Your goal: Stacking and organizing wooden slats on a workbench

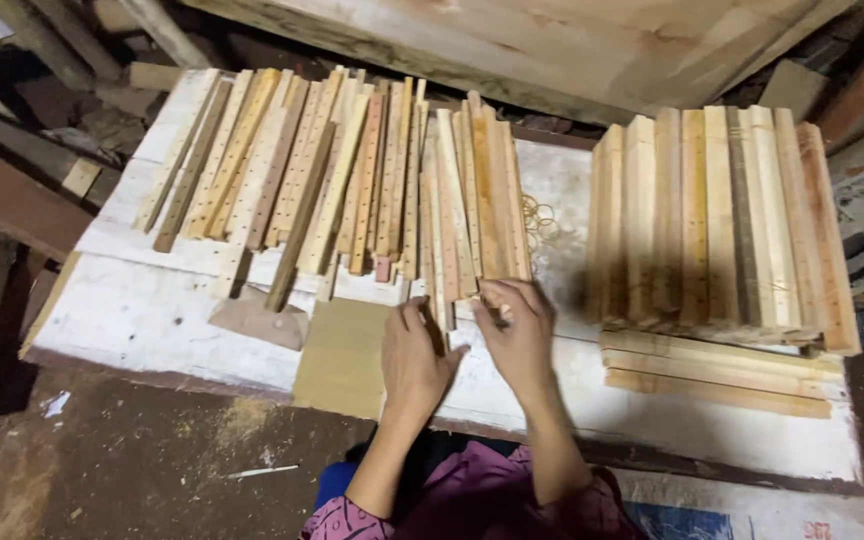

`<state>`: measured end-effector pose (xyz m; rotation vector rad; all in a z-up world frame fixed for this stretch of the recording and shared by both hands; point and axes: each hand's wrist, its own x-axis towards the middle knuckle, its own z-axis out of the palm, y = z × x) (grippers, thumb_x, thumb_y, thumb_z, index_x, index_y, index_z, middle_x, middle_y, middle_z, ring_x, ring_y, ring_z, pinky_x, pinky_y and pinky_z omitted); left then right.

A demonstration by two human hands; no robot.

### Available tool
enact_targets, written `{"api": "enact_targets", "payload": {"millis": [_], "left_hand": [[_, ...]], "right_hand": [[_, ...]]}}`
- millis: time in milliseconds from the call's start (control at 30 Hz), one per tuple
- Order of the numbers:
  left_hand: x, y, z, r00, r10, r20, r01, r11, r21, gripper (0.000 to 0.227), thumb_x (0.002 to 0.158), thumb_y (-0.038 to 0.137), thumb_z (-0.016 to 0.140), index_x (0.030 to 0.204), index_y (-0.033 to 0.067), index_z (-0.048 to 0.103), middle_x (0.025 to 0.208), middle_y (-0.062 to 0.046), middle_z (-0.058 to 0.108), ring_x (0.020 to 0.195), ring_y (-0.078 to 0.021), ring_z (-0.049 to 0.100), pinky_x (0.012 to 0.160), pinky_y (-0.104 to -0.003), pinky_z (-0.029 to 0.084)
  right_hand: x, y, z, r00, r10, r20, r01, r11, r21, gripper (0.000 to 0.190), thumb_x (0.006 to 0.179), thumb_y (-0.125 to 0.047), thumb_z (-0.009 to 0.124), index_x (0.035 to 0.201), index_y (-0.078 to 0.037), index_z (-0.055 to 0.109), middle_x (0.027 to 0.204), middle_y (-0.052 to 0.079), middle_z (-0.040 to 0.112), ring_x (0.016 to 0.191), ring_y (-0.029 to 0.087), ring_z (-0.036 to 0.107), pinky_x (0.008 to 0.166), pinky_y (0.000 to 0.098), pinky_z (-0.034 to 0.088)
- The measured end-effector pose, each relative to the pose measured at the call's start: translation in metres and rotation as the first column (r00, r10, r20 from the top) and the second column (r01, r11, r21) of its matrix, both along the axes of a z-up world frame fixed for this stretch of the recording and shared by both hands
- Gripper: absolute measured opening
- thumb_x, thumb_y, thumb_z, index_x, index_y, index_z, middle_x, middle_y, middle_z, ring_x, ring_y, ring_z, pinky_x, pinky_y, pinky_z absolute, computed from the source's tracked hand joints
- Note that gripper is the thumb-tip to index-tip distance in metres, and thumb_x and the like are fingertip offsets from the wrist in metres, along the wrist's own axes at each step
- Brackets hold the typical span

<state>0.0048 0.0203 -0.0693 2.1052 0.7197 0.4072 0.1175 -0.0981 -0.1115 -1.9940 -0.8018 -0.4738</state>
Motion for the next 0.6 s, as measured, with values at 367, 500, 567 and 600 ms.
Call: {"api": "enact_targets", "payload": {"millis": [367, 500, 567, 600], "left_hand": [[-0.014, 0.018, -0.023, 0.998, -0.057, -0.039, 0.046, 0.973, -0.228, 0.072, 0.076, 0.008, 0.075, 0.142, 0.0006, 0.048, 0.122, -0.03, 0.062, 0.105, -0.0567, 0.065, 0.082, -0.059, 0.058], [-0.01, 0.026, -0.018, 0.998, 0.049, 0.045, -0.036, 0.969, -0.243, 0.056, 0.081, 0.001, 0.069, 0.135, -0.0059, 0.056, 0.108, -0.031, 0.066, 0.093, -0.0499, 0.071, 0.072, -0.052, 0.063], [-0.011, 0.03, -0.017, 0.978, 0.12, 0.169, -0.088, 0.978, -0.187, 0.037, 0.089, 0.0, 0.063, 0.124, -0.0092, 0.064, 0.104, -0.03, 0.068, 0.088, -0.0439, 0.072, 0.069, -0.048, 0.065], [-0.015, 0.031, -0.016, 0.979, 0.118, 0.167, -0.086, 0.978, -0.189, 0.037, 0.089, 0.0, 0.063, 0.124, -0.0092, 0.064, 0.104, -0.03, 0.068, 0.088, -0.0439, 0.072, 0.069, -0.048, 0.065]], "right_hand": [[-0.015, 0.037, 0.002, 0.816, -0.255, -0.518, 0.071, 0.934, -0.349, 0.033, 0.078, -0.03, 0.081, 0.101, -0.015, 0.062, 0.074, 0.008, 0.078, 0.082, 0.035, 0.077, 0.073, 0.0473, 0.059], [0.002, 0.02, 0.006, 0.785, -0.273, -0.557, 0.113, 0.946, -0.306, 0.028, 0.084, -0.034, 0.076, 0.103, -0.019, 0.062, 0.063, -0.002, 0.075, 0.07, 0.023, 0.077, 0.074, 0.0351, 0.059], [0.005, 0.013, 0.007, 0.661, -0.073, -0.747, 0.035, 0.997, -0.067, 0.032, 0.09, -0.027, 0.076, 0.114, -0.011, 0.063, 0.071, 0.013, 0.077, 0.059, 0.021, 0.075, 0.059, 0.0261, 0.059], [0.0, 0.013, 0.009, 0.659, -0.076, -0.748, 0.037, 0.997, -0.068, 0.032, 0.09, -0.027, 0.076, 0.114, -0.011, 0.063, 0.071, 0.013, 0.077, 0.059, 0.021, 0.075, 0.059, 0.0261, 0.059]]}}
